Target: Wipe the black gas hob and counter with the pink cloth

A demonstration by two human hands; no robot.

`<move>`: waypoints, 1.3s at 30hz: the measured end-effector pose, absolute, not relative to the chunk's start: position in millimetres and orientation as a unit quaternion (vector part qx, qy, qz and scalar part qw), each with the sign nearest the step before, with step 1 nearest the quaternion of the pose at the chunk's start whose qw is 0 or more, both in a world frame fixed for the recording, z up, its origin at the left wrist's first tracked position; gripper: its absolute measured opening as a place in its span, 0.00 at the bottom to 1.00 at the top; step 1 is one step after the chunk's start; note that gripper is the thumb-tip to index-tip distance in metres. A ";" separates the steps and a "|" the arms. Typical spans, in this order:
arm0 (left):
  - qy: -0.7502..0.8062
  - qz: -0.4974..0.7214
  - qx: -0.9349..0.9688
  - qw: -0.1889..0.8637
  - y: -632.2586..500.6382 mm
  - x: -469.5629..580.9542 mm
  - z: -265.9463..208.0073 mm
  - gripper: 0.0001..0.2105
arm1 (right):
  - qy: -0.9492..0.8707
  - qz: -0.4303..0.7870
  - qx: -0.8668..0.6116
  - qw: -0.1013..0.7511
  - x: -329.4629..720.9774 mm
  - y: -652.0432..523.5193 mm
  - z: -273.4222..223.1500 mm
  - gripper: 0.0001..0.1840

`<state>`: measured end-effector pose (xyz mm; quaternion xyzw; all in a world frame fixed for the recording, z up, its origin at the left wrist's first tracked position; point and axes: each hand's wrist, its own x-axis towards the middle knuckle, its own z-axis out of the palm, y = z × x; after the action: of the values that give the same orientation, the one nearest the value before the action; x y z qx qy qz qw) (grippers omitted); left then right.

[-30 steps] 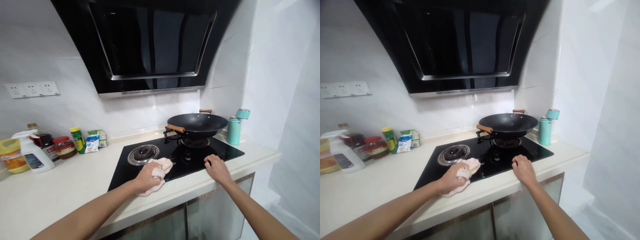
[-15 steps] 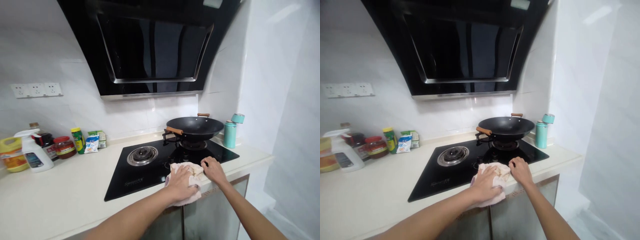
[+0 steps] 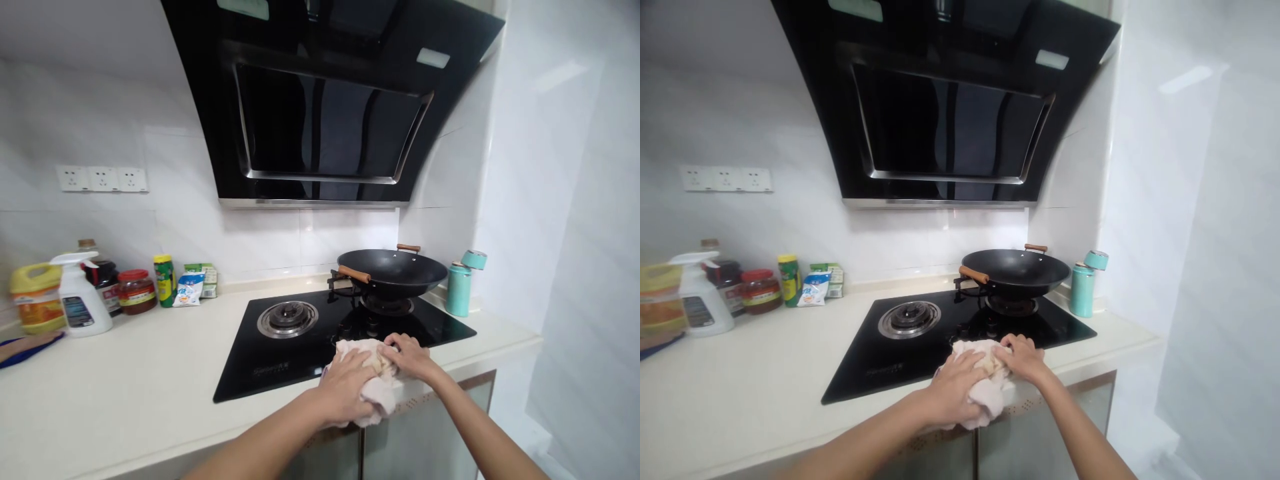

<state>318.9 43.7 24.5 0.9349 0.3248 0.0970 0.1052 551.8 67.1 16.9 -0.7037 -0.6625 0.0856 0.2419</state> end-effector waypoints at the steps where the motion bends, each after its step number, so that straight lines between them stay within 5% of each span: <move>1: 0.322 0.097 0.936 0.107 41.4 312.8 26.7 0.36 | -0.662 0.086 -0.706 0.235 542.9 69.4 22.7 0.24; 4: 0.316 0.110 0.936 0.105 34.2 301.2 31.5 0.34 | -0.669 0.094 -0.704 0.220 515.2 80.7 36.5 0.25; 10: 0.295 0.147 0.941 0.079 22.4 270.2 23.9 0.35 | -0.701 0.132 -0.675 0.188 491.4 92.2 49.2 0.05; 20: 0.324 0.181 0.926 0.073 8.8 244.0 12.2 0.26 | -0.612 0.003 -0.767 0.193 513.5 81.4 67.6 0.11; 29: 0.342 0.173 0.905 0.183 30.8 304.5 4.6 0.36 | -0.570 -0.092 -0.780 0.239 486.5 109.8 73.2 0.19; 39: 0.334 0.192 0.903 0.189 36.7 305.6 -5.5 0.45 | -0.726 -0.056 -0.681 0.081 473.1 155.9 59.5 0.18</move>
<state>305.6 36.7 -5.5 0.9034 0.3337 0.1921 0.1887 473.1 155.9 59.5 -0.6810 -0.7256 -0.0564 0.0806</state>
